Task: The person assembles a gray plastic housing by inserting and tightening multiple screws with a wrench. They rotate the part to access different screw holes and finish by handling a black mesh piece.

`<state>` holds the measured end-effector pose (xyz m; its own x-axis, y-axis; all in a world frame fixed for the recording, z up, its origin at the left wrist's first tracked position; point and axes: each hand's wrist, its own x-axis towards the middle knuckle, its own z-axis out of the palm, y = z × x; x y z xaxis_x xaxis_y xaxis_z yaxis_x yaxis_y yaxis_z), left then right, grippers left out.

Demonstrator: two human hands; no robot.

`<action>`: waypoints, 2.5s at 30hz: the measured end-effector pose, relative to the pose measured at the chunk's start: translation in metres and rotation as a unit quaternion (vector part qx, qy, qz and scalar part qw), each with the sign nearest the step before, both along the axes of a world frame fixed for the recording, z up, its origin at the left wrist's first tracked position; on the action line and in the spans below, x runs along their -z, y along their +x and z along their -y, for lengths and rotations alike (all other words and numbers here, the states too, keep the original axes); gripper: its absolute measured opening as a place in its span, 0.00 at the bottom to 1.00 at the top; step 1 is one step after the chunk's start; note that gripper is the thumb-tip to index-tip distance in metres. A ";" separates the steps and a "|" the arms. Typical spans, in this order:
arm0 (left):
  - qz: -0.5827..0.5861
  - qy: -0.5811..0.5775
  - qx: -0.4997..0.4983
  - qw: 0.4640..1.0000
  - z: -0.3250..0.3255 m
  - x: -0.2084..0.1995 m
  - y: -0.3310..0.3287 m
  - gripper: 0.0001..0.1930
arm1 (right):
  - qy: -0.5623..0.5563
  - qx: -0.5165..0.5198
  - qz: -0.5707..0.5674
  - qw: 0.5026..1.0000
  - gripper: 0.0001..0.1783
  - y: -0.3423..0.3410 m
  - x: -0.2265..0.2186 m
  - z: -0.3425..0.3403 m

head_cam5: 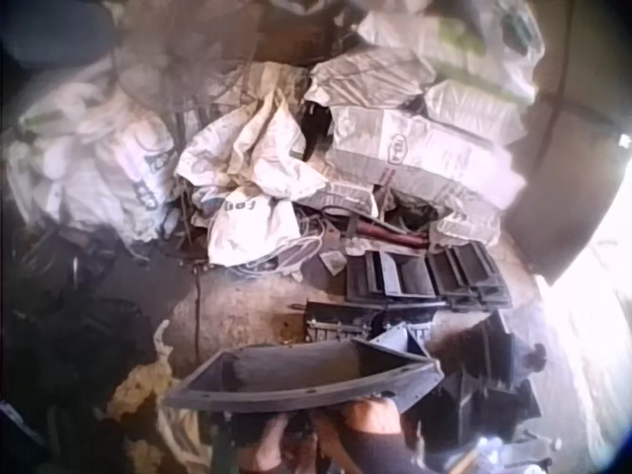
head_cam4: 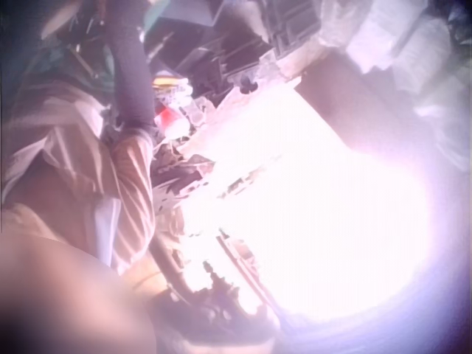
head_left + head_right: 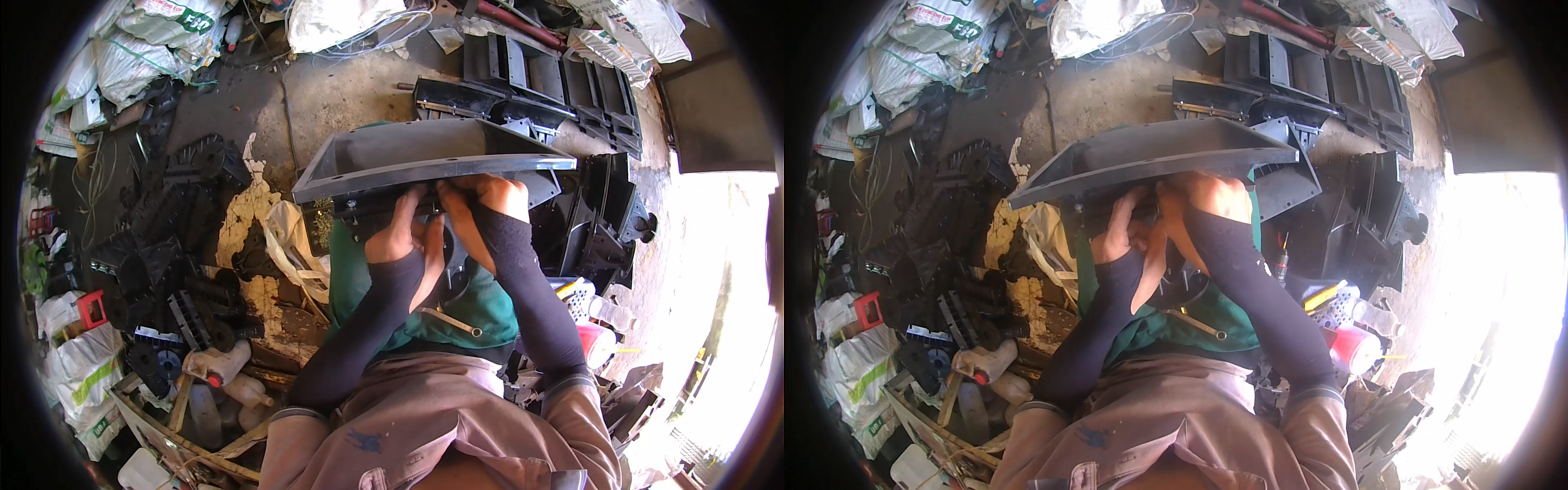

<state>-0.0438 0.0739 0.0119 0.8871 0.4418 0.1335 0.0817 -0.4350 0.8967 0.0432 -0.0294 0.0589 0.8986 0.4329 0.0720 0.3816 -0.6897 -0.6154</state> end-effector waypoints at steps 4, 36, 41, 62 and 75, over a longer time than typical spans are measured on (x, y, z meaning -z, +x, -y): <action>-0.019 -0.016 -0.013 1.000 0.004 0.005 0.000 0.22 | 0.008 0.018 -0.046 0.999 0.10 -0.004 -0.001 -0.004; 0.078 0.004 -0.009 0.997 0.002 0.017 -0.001 0.22 | 0.085 -0.002 -0.042 0.995 0.11 -0.018 0.012 0.007; 0.056 -0.043 -0.016 0.997 0.004 0.014 -0.001 0.22 | 0.041 -0.031 0.012 0.999 0.11 -0.021 0.016 0.009; 0.022 -0.107 -0.005 0.994 0.001 0.008 0.001 0.20 | 0.053 -0.038 0.033 0.997 0.12 -0.024 0.017 0.010; 0.005 -0.119 -0.010 0.993 0.002 0.011 -0.001 0.20 | 0.069 -0.048 0.030 0.996 0.16 -0.028 0.020 0.013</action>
<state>-0.0443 0.0716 0.0007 0.8772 0.4791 0.0324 0.0787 -0.2100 0.9745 0.0153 -0.0419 0.0392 0.8456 0.4993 0.1888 0.4806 -0.5583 -0.6762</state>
